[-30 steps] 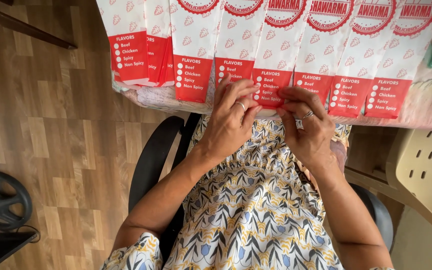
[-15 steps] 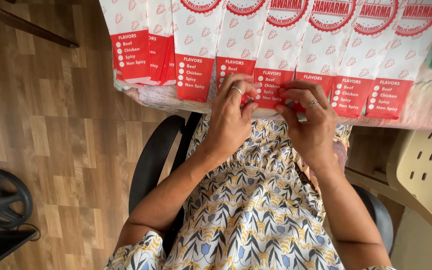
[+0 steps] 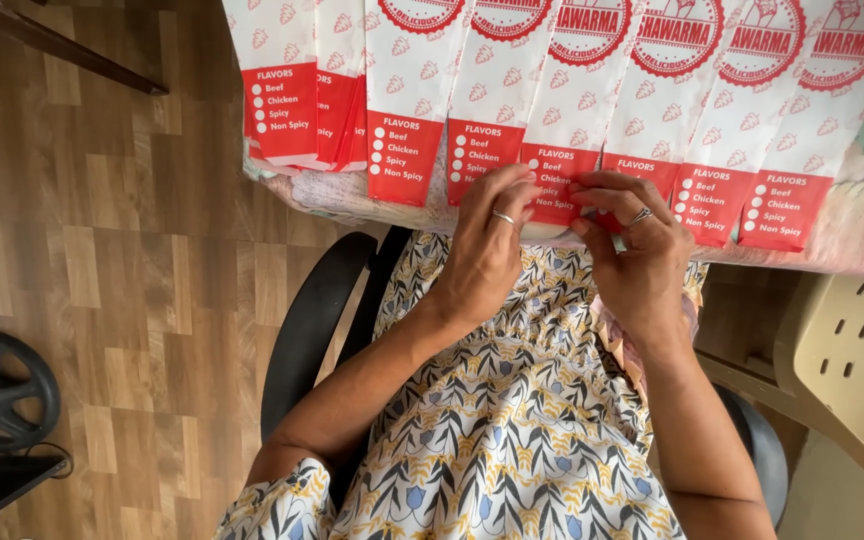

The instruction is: The person applies glue to a paper bag using a bottle, folds the bag, and stacks it with others. The person then takes a stack of bags, aligns them, and applies glue to the edges.

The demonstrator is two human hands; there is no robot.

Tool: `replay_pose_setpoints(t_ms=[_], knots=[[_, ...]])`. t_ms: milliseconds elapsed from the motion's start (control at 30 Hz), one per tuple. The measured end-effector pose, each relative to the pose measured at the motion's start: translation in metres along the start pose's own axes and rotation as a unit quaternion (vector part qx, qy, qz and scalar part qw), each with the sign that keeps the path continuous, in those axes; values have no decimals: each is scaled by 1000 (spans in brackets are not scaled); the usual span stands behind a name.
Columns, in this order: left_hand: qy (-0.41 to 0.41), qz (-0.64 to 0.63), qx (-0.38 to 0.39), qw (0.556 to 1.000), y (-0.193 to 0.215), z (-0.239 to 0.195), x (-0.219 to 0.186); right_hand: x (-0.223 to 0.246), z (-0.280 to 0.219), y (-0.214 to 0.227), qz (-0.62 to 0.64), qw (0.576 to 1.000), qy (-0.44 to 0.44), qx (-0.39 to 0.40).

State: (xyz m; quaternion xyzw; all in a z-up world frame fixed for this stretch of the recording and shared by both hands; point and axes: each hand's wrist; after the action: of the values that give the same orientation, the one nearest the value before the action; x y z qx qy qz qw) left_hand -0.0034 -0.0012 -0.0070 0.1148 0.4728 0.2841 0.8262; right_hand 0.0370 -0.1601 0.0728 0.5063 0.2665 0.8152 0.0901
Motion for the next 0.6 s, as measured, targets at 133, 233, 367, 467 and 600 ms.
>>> replay_pose_setpoints(t_ms=[133, 233, 367, 467, 600], knots=[[-13, -57, 12, 998, 14, -6, 1, 3, -2, -2, -13, 1000, 12, -4], [-65, 10, -28, 997, 42, -6, 7, 4, -5, -8, -62, 997, 39, -24], [-52, 67, 51, 995, 87, 14, 14, 18, 5, -31, -70, 993, 98, -18], [-54, 72, 98, 991, 97, 18, 16, 20, 9, -51, -28, 993, 114, 12], [-66, 88, 96, 989, 95, 9, 27, 11, 0, -59, -40, 990, 137, 16]])
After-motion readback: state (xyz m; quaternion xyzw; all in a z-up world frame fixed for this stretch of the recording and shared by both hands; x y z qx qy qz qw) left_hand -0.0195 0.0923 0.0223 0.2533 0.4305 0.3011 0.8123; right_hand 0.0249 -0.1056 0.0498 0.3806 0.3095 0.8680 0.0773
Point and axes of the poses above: each hand's wrist, its own z-axis towards the middle knuckle, its own y-axis out of the back of the hand, x = y × z, and after that the axes turned 1 degree about -x, right-handed
